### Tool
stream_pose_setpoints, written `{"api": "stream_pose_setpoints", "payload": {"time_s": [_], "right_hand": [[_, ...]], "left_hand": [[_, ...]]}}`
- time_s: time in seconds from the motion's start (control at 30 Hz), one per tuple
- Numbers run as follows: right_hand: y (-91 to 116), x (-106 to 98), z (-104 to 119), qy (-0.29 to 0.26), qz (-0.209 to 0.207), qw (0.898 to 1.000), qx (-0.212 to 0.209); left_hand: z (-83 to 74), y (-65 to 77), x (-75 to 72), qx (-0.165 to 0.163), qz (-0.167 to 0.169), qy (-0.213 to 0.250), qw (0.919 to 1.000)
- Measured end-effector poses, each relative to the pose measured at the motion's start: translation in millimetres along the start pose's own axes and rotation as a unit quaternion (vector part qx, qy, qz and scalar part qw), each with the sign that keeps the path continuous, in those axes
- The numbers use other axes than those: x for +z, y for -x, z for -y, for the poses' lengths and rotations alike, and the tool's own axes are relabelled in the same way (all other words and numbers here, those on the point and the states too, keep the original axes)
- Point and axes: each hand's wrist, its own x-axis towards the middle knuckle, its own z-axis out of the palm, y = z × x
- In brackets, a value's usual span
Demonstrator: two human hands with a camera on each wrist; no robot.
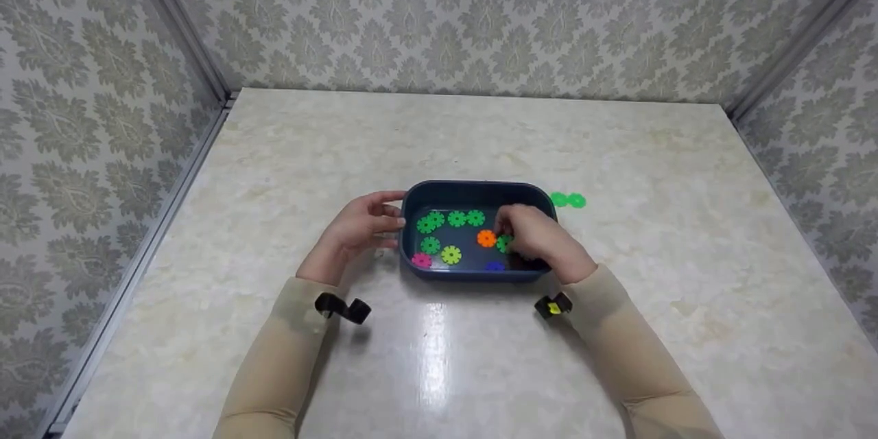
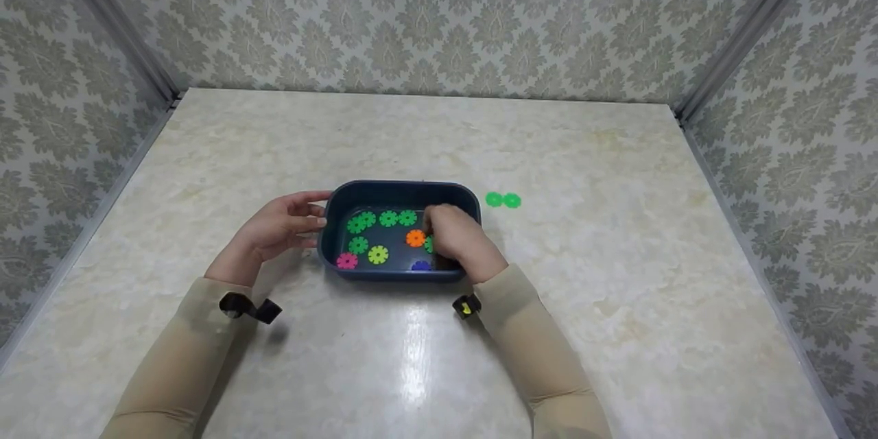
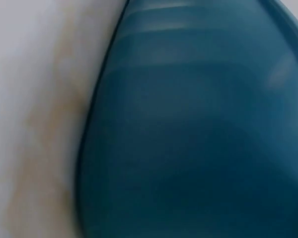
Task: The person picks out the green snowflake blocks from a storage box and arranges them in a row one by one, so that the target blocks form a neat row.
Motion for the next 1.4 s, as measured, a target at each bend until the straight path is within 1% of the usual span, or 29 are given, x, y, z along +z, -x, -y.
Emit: {"api": "stream_pose_setpoints", "payload": {"time_s": [0.1,0.2,0.27,0.4,0.5,0.6,0.67,0.8,0.93,1.07,1.17,1.3,1.4], "right_hand": [[1,-3,-1,-0.039,0.012,0.999,0.003],[3,-7,-3,-0.087,0.027,0.996,-0.001],[4,-11,-5,-0.112,0.035,0.993,-0.016],[7,-19,-9,-0.137,0.042,0.988,-0.057],[8,-24,-12,-0.169,0.051,0.982,-0.073],[9,-28,-15,-0.208,0.056,0.973,-0.076],[10,-30,-16,-0.234,0.058,0.968,-0.069],[11,-35,-19,-0.261,0.052,0.962,-0.059],[13,-41,-25,-0.281,0.036,0.958,-0.051],[14,-48,-31,-0.305,-0.001,0.952,-0.033],[15,-53,-37,-0.332,-0.032,0.943,-0.014],[17,-59,-46,-0.371,-0.063,0.926,0.013],[18,-62,-52,-0.38,-0.089,0.92,0.029]], "left_hand": [[0.0,-0.3,0.1,-0.001,-0.001,-0.003,1.0],[0.3,-0.9,0.3,-0.001,-0.002,-0.005,1.0],[0.4,-1.3,0.4,-0.001,-0.002,-0.004,1.0],[0.5,-1.6,0.5,-0.001,-0.002,-0.003,1.0],[0.6,-1.4,0.6,0.001,-0.001,-0.002,1.0],[0.6,-1.1,0.5,0.004,0.002,-0.001,1.0],[0.7,-0.9,0.5,0.006,0.003,0.0,1.0],[1.1,-1.2,0.5,0.005,0.005,0.003,1.0],[1.0,-1.7,0.5,0.004,0.003,0.002,1.0],[0.2,-1.6,0.5,0.001,0.0,0.0,1.0],[-0.2,-1.4,0.7,-0.001,-0.001,-0.001,1.0],[-0.5,-1.0,0.9,-0.002,-0.002,-0.001,1.0],[-0.7,-0.7,1.2,-0.002,-0.002,-0.002,1.0]]}}
